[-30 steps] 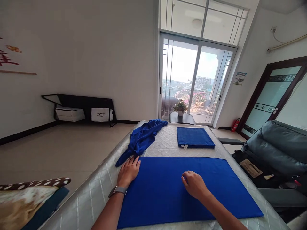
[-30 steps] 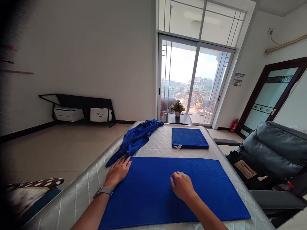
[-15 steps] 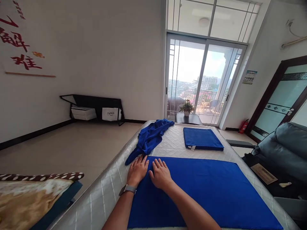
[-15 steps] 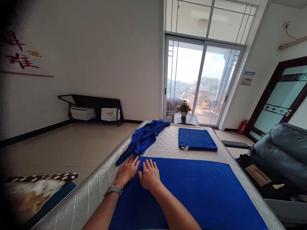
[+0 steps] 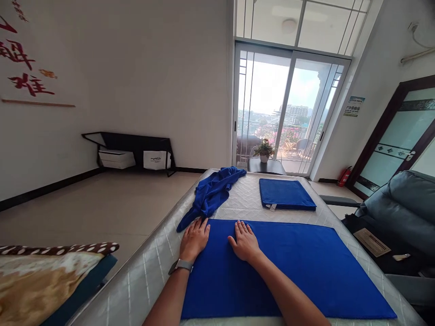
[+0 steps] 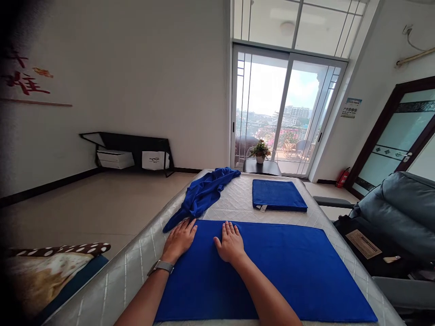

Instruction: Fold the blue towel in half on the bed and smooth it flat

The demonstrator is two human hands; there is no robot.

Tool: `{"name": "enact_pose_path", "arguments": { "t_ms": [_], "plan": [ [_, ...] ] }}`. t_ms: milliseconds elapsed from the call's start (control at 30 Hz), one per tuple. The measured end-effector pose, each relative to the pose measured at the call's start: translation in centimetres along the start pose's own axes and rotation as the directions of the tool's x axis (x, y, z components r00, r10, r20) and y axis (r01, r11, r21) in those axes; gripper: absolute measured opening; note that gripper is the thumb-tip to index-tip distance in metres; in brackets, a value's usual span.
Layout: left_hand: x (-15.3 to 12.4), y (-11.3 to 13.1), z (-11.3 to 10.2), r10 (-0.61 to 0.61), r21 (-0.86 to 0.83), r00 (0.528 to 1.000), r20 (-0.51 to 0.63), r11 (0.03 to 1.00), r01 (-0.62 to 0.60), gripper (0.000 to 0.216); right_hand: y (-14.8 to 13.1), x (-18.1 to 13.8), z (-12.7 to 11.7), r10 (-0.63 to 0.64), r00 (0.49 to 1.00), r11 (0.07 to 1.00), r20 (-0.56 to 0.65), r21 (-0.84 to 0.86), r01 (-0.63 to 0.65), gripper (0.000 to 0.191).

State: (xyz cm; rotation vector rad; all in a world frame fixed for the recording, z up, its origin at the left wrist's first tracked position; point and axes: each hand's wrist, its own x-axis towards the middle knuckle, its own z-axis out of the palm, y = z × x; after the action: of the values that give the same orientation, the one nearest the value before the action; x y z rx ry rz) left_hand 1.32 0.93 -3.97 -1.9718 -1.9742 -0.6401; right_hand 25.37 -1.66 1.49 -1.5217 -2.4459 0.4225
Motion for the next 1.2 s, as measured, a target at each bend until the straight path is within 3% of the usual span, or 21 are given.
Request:
{"name": "enact_pose_path", "arguments": {
  "t_ms": [300, 467, 667, 800, 933, 1200],
  "plan": [
    [-0.3, -1.1, 1.2, 0.019, 0.007, 1.0, 0.015, 1.0, -0.019, 0.052, 11.6, -5.3, -5.3, 0.176, 0.984, 0.978, 0.01, -0.12, -0.174, 0.08],
    [-0.1, -1.1, 0.9, 0.012, -0.037, 1.0, 0.01, 0.999, -0.012, 0.052, 19.1, -9.2, -7.6, 0.279, 0.959, 0.943, -0.044, -0.175, -0.282, 0.079],
    [-0.2, -0.9, 0.8, -0.003, -0.01, 1.0, 0.018, 1.0, 0.003, 0.053, 28.5, -15.0, -10.3, 0.313, 0.945, 0.92, -0.099, -0.214, -0.327, 0.074],
    [-0.2, -0.9, 0.8, -0.016, -0.01, 1.0, 0.01, 1.0, 0.016, 0.052, 33.6, -18.1, -11.4, 0.384, 0.906, 0.878, -0.178, -0.233, -0.418, 0.069],
    [-0.2, -1.3, 1.1, -0.016, 0.004, 0.999, 0.03, 1.0, 0.016, 0.052, 35.9, -19.3, -11.4, 0.403, 0.887, 0.862, -0.225, -0.233, -0.45, 0.069],
    [-0.1, -1.5, 1.3, 0.001, 0.023, 0.999, 0.04, 1.0, -0.002, 0.053, 35.7, -19.0, -11.1, 0.408, 0.89, 0.855, -0.205, -0.256, -0.451, 0.071]
  ]
}}
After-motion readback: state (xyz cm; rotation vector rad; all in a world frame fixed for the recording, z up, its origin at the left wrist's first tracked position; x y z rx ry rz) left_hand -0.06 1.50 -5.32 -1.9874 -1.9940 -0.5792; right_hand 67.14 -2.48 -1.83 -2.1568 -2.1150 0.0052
